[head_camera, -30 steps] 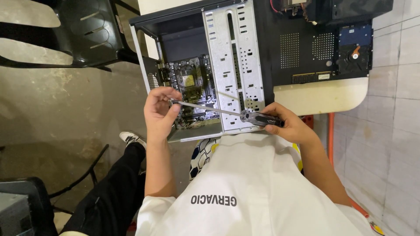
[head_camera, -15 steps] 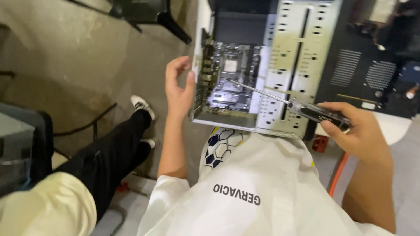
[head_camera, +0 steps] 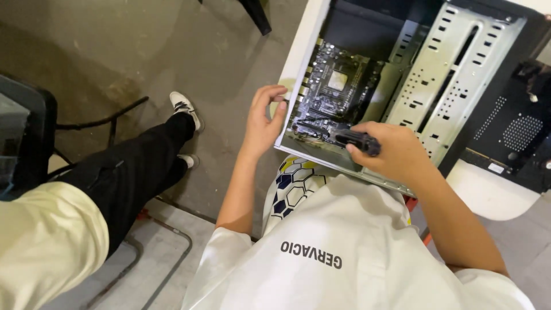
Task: The person uses a screwdriver to secure a motherboard into a computer case. They tighten several screws along the edges of the board to fasten it to the case chassis. The person then reaches into the case to adjust internal components and wires.
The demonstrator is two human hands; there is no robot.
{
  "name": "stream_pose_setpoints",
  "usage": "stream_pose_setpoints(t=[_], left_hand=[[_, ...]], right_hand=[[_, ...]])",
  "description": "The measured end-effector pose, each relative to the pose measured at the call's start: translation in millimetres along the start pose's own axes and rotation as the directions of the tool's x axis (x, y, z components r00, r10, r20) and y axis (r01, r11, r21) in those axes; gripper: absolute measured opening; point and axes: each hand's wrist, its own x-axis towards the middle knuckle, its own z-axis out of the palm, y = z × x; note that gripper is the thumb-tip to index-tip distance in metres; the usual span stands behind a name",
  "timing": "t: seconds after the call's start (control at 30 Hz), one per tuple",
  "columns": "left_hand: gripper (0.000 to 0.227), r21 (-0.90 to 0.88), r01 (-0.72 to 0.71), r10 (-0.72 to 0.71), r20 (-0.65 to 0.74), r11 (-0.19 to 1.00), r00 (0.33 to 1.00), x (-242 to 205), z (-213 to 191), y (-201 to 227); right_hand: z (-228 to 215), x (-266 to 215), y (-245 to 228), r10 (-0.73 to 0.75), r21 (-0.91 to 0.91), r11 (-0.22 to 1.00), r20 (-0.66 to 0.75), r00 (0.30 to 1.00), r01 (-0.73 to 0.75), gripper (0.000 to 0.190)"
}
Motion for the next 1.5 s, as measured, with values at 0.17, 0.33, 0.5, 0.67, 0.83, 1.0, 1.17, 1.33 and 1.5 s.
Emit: stream_pose_setpoints(t=[0.17, 0.33, 0.5, 0.67, 0.83, 1.0, 1.17, 1.33, 1.5], left_hand=[[0.024, -0.013, 0.009, -0.008, 0.052, 1.0, 0.999, -5, -2, 1], [0.024, -0.026, 0.019, -0.017, 0.076, 0.999, 0.997, -10, -3, -3], [0.023, -0.03, 0.021, -0.019, 0.09, 0.999, 0.996, -10, -5, -4], [0.023, -0.027, 0.025, -0.022, 0.105, 0.999, 0.994, -7, -6, 2], [0.024, -0.024, 0.028, -0.025, 0.122, 0.999, 0.992, -5, -4, -1], [0.024, -0.019, 0.008, -0.005, 0.126, 1.0, 0.992, -5, -4, -3], [0.024, 0.018, -0.028, 0.025, 0.135, 0.999, 0.991, -4, -4, 0], [0.04, 0.278, -0.229, 0.165, 0.234, 0.933, 0.958, -8, -6, 23], [0.06, 0.333, -0.309, 0.209, 0.305, 0.891, 0.929, -17, 3, 12]], right_hand=[[7, 21, -16, -0.057, -0.052, 0.997, 0.093, 0.994, 0.062, 0.031], [9, 31, -25, -0.069, -0.102, 0.991, 0.185, 0.98, 0.089, 0.034], [13, 32, -22, -0.032, -0.089, 0.995, 0.211, 0.977, 0.052, 0.036], [16, 29, -21, -0.006, -0.124, 0.992, 0.195, 0.981, 0.031, 0.038], [18, 28, -23, -0.007, -0.125, 0.992, 0.196, 0.981, 0.032, 0.039], [21, 23, -27, -0.081, -0.208, 0.972, 0.133, 0.988, 0.108, 0.035], [26, 31, -45, -0.21, -0.297, 0.924, 0.129, 0.969, 0.24, 0.04], [56, 52, -55, -0.446, -0.604, 0.736, -0.092, 0.89, 0.306, 0.036], [60, 64, -83, -0.31, -0.705, 0.696, -0.121, 0.943, 0.139, 0.058]])
